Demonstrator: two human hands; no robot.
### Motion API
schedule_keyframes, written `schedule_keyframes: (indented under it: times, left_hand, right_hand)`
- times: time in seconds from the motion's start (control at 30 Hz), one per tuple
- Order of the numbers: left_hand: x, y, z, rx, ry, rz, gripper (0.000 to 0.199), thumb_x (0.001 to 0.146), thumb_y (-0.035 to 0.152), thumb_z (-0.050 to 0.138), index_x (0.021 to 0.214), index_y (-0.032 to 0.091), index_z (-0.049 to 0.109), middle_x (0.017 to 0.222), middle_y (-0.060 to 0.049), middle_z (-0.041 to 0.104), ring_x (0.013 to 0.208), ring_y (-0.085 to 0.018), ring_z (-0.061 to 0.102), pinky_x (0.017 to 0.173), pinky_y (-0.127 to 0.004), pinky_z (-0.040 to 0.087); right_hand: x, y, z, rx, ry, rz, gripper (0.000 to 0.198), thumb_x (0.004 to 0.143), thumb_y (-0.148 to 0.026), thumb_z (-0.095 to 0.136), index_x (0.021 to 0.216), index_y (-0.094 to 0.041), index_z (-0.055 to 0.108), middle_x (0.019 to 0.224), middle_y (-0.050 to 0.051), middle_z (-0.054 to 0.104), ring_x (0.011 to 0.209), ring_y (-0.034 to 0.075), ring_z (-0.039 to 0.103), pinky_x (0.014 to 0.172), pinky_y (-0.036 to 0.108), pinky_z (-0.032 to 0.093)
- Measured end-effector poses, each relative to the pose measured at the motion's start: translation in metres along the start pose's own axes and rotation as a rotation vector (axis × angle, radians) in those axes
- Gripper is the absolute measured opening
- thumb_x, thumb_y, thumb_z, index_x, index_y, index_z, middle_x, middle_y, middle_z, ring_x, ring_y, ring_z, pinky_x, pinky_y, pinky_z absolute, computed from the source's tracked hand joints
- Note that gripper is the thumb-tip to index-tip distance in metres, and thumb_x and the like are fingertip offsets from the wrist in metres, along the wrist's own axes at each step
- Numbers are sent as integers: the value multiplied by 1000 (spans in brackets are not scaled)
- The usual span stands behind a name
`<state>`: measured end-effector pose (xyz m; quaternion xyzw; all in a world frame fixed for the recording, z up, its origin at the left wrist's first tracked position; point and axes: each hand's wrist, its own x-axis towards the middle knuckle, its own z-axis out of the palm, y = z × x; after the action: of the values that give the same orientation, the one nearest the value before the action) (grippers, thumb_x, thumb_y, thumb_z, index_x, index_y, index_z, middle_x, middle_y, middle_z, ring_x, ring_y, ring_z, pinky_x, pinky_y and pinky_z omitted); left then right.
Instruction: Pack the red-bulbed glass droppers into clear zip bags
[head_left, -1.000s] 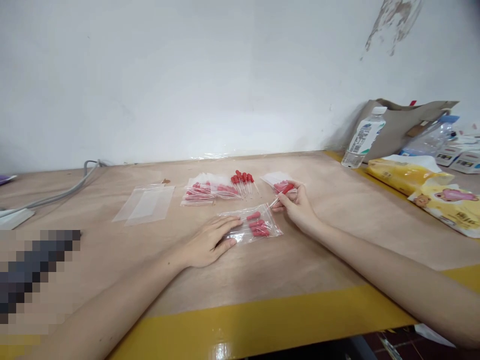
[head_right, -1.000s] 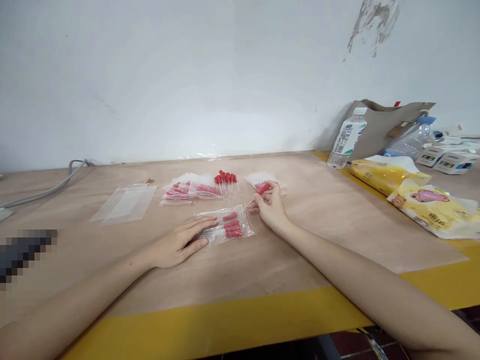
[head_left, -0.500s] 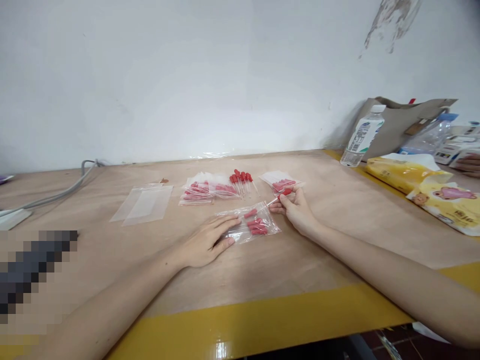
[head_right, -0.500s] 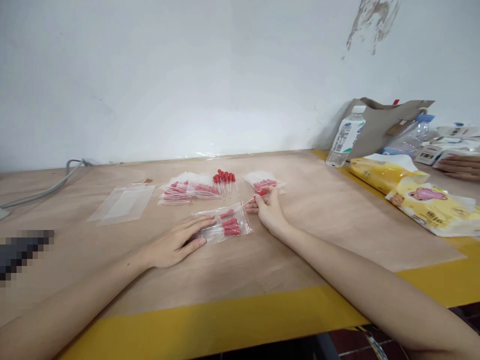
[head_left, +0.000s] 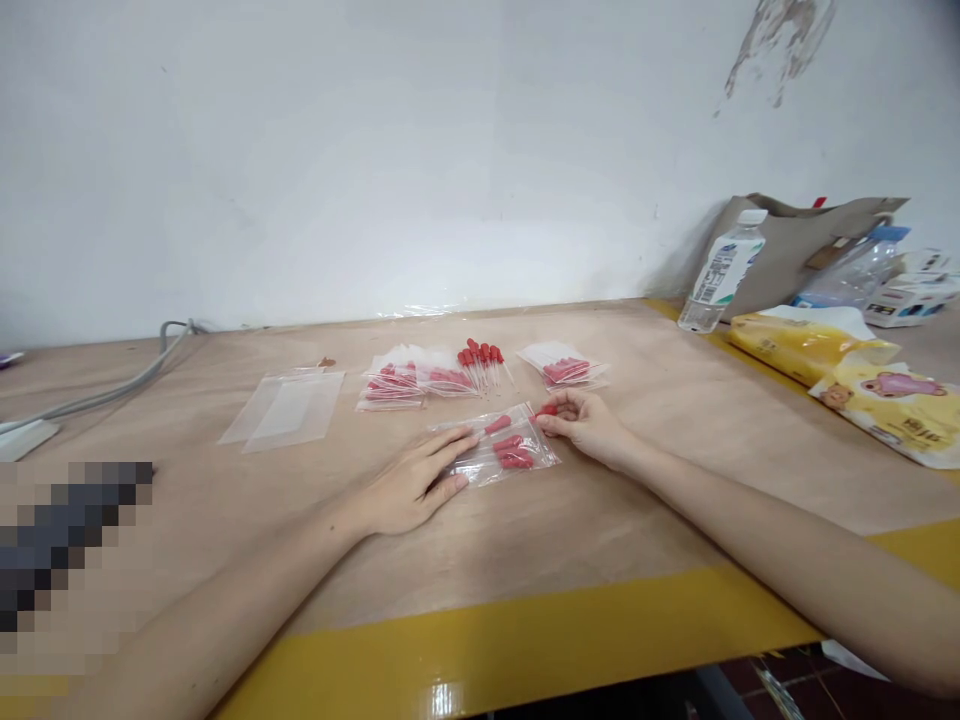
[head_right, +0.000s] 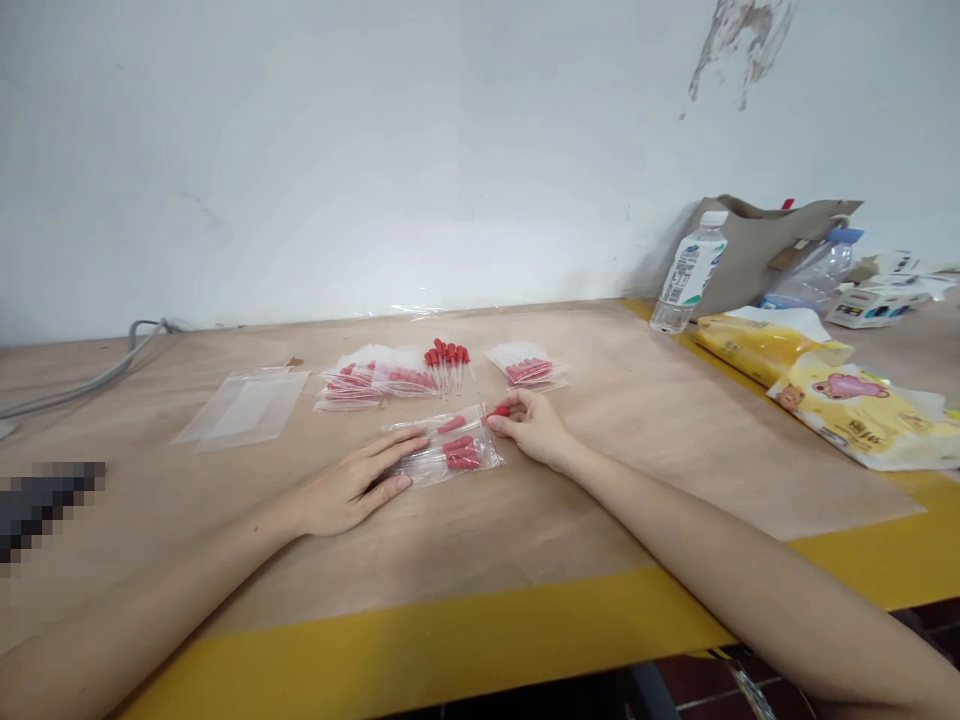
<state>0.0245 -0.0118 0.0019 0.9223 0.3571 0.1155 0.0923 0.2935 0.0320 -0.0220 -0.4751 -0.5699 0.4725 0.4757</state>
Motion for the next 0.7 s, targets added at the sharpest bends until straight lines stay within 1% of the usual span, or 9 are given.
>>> schedule_keyframes:
  times: [0.1,0.17,0.3,0.4,0.5,0.57,0.6,0.63,0.7]
  left_hand:
    - [0,-1,0,1,-5,12,46,94,33,36,139,26,29,144,-7,32,131,-22,31,106,-43,29]
    - [1,-1,1,4,-3,17,46,94,33,36,139,26,29,143,-7,32,130,-22,32,106,-43,29]
    - [2,0,0,6,3,11,46,94,33,36,139,26,29,143,-7,33,130,-23,33,106,-44,30]
    - [2,1,-1,0,3,11,46,94,33,36,139,26,28,144,-7,32,130,-23,32,106,-44,29]
    - [2,1,-1,6,-11,-4,46,94,33,35,139,26,28,144,-7,32,131,-22,31,106,-45,29]
    - [2,0,-1,12,-17,-14,46,94,33,35,139,25,28,144,-8,32,131,-23,31,106,-44,29]
    - [2,0,-1,14,-17,-16,47,94,34,35,139,24,28,144,-8,31,131,-23,31,106,-44,29]
    - [2,-1,-1,14,-16,-15,47,94,34,35,139,24,28,144,-8,31,131,-23,30,106,-44,29]
    - [2,-1,0,12,-13,-12,46,94,35,35,139,25,30,144,-7,32,131,-23,31,106,-44,29]
  right_hand:
    - [5,-1,-6,-239,-108,-89,24,56,-31,73,71,-16,62,53,-5,51,49,8,46,51,24,42]
    - [8,-1,-6,-295,-126,-159,21,58,-30,71,72,-15,66,55,-3,54,50,9,46,51,24,41]
    - [10,2,1,-323,-150,-264,18,64,-29,68,78,-17,70,71,3,66,66,15,58,62,28,47]
    - [7,3,6,-334,-209,-311,19,70,-28,63,85,-18,71,77,3,69,73,18,62,67,30,49]
    - [2,0,9,-301,-289,-321,23,74,-26,57,92,-18,68,85,4,69,78,18,63,71,31,49]
    - [1,-2,8,-248,-317,-281,25,76,-28,54,95,-17,66,88,5,69,81,17,63,73,31,49]
    - [2,-3,6,-226,-298,-250,26,77,-29,53,96,-17,65,89,6,69,81,17,63,73,31,49]
    - [3,-4,5,-219,-244,-222,27,77,-30,52,96,-16,64,89,6,68,80,17,62,73,31,49]
    - [6,-5,1,-287,-72,-189,28,77,-35,52,93,-14,63,88,8,67,78,17,61,72,31,48]
